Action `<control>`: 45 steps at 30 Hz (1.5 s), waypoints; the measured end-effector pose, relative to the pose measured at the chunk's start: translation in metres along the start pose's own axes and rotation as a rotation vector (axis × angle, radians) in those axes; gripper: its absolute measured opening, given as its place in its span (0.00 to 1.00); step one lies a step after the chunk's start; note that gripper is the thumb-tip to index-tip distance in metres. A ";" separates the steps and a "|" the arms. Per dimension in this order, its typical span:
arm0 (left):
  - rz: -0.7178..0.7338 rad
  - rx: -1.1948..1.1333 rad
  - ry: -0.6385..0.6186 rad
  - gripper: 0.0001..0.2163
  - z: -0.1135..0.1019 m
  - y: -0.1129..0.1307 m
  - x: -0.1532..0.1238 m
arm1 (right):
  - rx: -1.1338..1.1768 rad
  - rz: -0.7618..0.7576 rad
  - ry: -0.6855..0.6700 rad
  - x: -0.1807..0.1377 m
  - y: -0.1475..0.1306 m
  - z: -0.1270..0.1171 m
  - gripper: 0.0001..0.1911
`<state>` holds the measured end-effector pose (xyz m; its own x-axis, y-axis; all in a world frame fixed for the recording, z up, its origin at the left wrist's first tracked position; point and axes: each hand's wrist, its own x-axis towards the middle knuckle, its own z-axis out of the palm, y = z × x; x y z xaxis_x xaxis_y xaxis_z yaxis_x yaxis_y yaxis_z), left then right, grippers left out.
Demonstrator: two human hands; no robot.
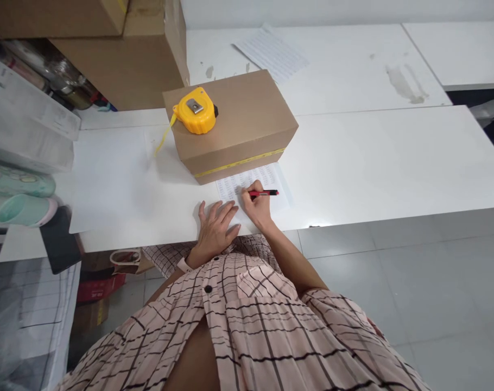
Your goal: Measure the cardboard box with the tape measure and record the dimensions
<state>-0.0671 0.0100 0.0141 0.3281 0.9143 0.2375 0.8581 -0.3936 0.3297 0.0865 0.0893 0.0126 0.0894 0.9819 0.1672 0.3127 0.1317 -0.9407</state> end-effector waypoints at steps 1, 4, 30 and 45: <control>0.002 -0.006 0.006 0.20 0.000 0.000 0.000 | -0.021 0.006 0.044 0.000 0.000 -0.006 0.12; 0.009 -0.024 0.021 0.20 0.001 -0.002 -0.002 | -0.148 0.028 0.139 0.005 0.007 -0.036 0.09; -0.245 -0.802 0.365 0.33 -0.132 -0.047 0.157 | -0.292 -0.264 0.493 0.037 -0.001 -0.115 0.12; -0.305 -1.149 0.242 0.28 -0.151 -0.035 0.131 | 0.725 0.229 -0.503 0.091 -0.141 -0.063 0.22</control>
<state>-0.1142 0.1289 0.1713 -0.0142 0.9910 0.1329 -0.0034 -0.1329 0.9911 0.1101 0.1514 0.1793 -0.3996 0.9160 -0.0352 -0.3481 -0.1871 -0.9186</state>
